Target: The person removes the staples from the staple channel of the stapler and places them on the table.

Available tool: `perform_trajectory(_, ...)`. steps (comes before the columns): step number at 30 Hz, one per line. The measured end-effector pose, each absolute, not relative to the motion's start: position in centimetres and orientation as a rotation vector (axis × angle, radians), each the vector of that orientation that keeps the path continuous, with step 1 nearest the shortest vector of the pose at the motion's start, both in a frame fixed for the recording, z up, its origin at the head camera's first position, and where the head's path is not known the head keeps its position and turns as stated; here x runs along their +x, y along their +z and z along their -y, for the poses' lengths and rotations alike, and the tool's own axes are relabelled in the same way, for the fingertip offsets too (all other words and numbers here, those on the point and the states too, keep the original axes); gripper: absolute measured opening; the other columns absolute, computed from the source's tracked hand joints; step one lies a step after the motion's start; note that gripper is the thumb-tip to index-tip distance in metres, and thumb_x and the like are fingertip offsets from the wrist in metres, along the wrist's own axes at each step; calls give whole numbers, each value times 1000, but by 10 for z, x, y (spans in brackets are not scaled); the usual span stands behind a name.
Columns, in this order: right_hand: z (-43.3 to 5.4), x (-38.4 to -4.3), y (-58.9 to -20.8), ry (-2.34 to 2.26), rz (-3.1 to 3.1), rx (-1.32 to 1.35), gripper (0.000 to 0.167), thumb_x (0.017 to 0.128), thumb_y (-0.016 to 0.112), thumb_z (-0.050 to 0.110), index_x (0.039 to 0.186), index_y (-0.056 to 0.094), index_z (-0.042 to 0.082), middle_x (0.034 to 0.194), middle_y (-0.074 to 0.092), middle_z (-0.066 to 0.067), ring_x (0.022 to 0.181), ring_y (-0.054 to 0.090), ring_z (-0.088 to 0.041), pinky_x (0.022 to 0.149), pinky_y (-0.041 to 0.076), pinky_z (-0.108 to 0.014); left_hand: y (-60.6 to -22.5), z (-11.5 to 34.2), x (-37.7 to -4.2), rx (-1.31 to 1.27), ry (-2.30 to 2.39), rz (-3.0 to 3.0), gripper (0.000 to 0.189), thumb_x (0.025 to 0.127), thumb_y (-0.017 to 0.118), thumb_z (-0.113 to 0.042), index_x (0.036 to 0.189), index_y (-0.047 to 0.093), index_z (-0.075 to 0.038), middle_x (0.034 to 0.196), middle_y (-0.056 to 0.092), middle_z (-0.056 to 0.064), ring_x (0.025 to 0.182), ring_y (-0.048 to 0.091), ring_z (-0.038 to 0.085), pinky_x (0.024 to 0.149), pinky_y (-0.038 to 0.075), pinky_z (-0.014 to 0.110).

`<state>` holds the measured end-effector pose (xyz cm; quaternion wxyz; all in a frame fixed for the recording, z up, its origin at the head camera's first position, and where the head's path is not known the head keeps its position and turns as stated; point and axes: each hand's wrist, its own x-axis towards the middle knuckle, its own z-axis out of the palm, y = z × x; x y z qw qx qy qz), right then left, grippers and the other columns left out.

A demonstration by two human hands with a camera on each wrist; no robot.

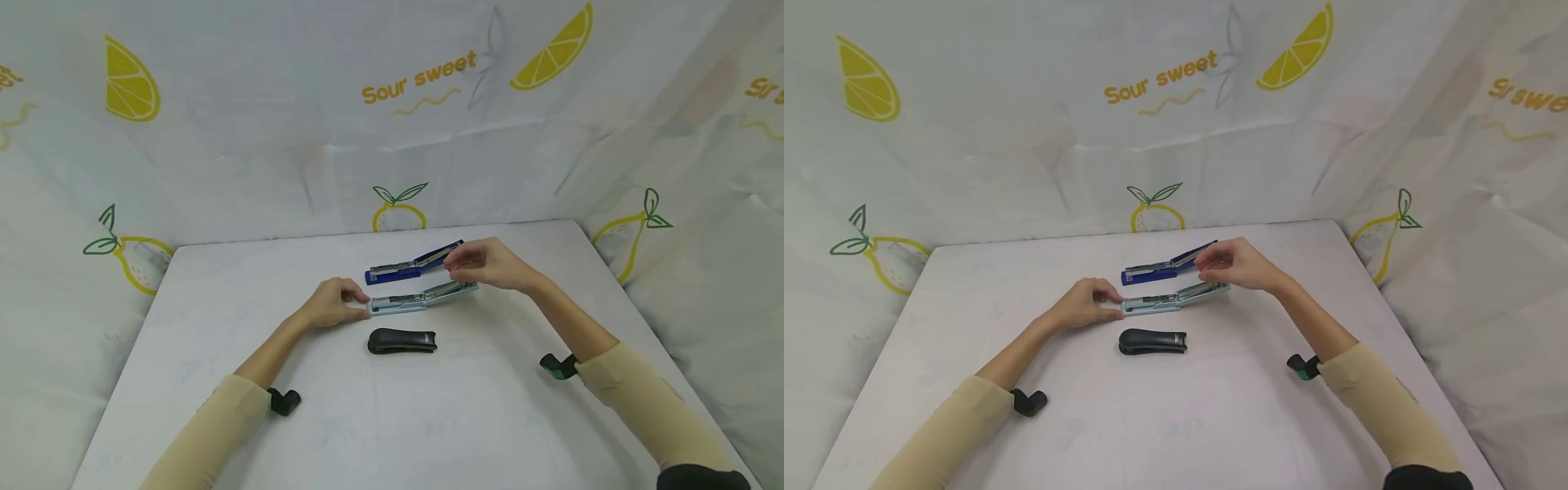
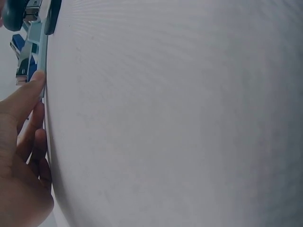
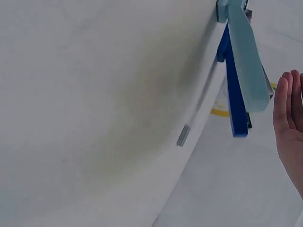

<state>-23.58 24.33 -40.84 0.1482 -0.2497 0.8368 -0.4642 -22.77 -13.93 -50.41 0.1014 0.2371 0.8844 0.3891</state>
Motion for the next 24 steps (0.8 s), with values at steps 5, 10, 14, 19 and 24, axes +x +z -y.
perform_trajectory(5, -219, -231, -409, -1353, -2347, -678, 22, 99, 78, 7, 120, 76, -1, 119, 78, -23, 105, 78, -28, 93, 63, -26, -505, 140, -228, 710, 1158, -2602, 25, 85, 93, -27, 106, 85, -17, 112, 80, 1, 99, 61, 16, 91, 49, 31)
perform_trajectory(10, -196, -228, -411, -1371, -2269, -594, 22, 102, 76, 14, 119, 78, 1, 120, 78, -27, 109, 77, -42, 95, 65, -45, -505, 140, -229, 719, 1160, -2605, 25, 85, 93, -27, 107, 85, -17, 111, 80, 1, 99, 61, 16, 91, 49, 31)
perform_trajectory(14, -183, -230, -416, -1327, -2251, -572, 31, 104, 74, 20, 123, 76, -4, 118, 77, -29, 100, 77, -33, 93, 66, -44, -504, 139, -229, 712, 1151, -2615, 26, 85, 94, -27, 107, 85, -17, 110, 80, 1, 97, 59, 16, 89, 48, 30)
perform_trajectory(19, -172, -232, -424, -1287, -2245, -555, 29, 104, 72, 16, 122, 76, -6, 109, 81, -21, 87, 75, -18, 87, 67, -43, -503, 138, -229, 696, 1144, -2619, 27, 85, 94, -27, 107, 85, -16, 108, 80, 1, 94, 58, 15, 87, 47, 29)
perform_trajectory(24, -162, -231, -433, -1283, -2204, -547, 23, 103, 71, 10, 118, 78, -6, 102, 82, -14, 82, 74, -10, 81, 66, -33, -505, 138, -229, 687, 1151, -2611, 27, 84, 94, -27, 107, 85, -16, 108, 80, 1, 94, 58, 14, 88, 47, 29)
